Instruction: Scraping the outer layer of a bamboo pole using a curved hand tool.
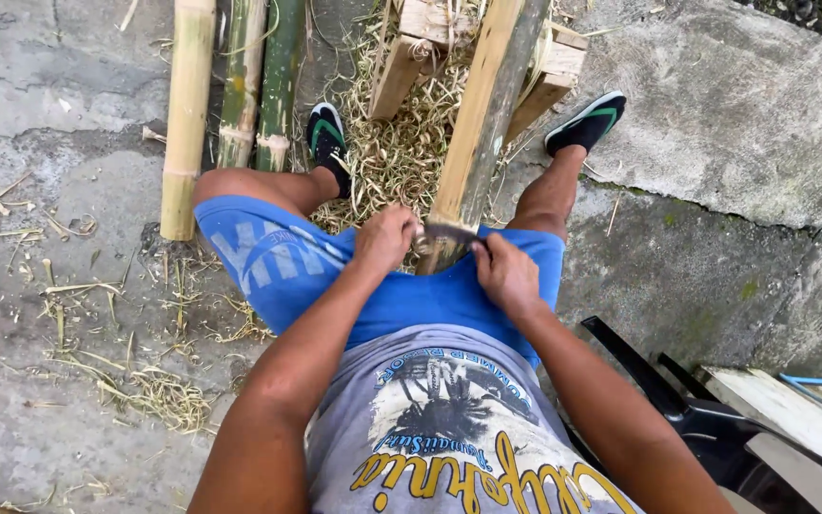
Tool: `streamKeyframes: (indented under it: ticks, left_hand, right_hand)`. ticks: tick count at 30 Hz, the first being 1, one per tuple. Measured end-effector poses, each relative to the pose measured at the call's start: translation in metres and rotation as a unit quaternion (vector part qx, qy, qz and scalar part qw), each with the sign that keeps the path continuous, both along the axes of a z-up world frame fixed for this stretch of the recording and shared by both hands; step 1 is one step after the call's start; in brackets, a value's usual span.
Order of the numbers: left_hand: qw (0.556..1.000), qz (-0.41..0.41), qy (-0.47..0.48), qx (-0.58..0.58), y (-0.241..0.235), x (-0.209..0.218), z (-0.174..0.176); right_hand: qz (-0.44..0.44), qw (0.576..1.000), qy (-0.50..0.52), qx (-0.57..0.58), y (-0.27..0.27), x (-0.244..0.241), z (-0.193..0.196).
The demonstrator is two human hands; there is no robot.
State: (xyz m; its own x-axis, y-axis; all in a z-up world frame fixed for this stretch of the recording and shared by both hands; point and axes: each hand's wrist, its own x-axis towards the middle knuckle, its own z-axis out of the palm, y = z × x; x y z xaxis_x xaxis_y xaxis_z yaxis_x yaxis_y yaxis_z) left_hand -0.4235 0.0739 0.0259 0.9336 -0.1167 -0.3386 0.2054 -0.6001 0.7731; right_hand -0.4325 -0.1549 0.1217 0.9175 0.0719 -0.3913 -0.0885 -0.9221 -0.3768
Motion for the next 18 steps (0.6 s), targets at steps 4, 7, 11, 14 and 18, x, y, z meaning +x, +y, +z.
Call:
streamKeyframes:
  ticks: [4, 7, 11, 14, 18]
  left_hand:
    - [0.997, -0.024, 0.067, -0.019, 0.0, 0.002, -0.004]
    - [0.999, -0.019, 0.039, 0.011, -0.008, 0.046, -0.002]
    - [0.999, -0.003, -0.041, 0.032, -0.025, 0.135, -0.007]
    - [0.999, 0.021, -0.027, 0.03, -0.043, 0.184, -0.019]
    - [0.998, 0.044, -0.037, 0.029, -0.051, 0.209, -0.023]
  right_hand:
    - [0.006, 1.0, 0.016, 0.002, 0.0, 0.002, 0.005]
    - [-0.013, 0.998, -0.061, 0.016, -0.002, 0.039, -0.008]
    - [0.005, 0.993, -0.117, 0.002, -0.008, 0.118, -0.013]
    - [-0.018, 0.997, -0.072, -0.007, -0.01, 0.163, -0.005]
    - [0.013, 0.985, -0.169, -0.028, -0.019, 0.181, -0.019]
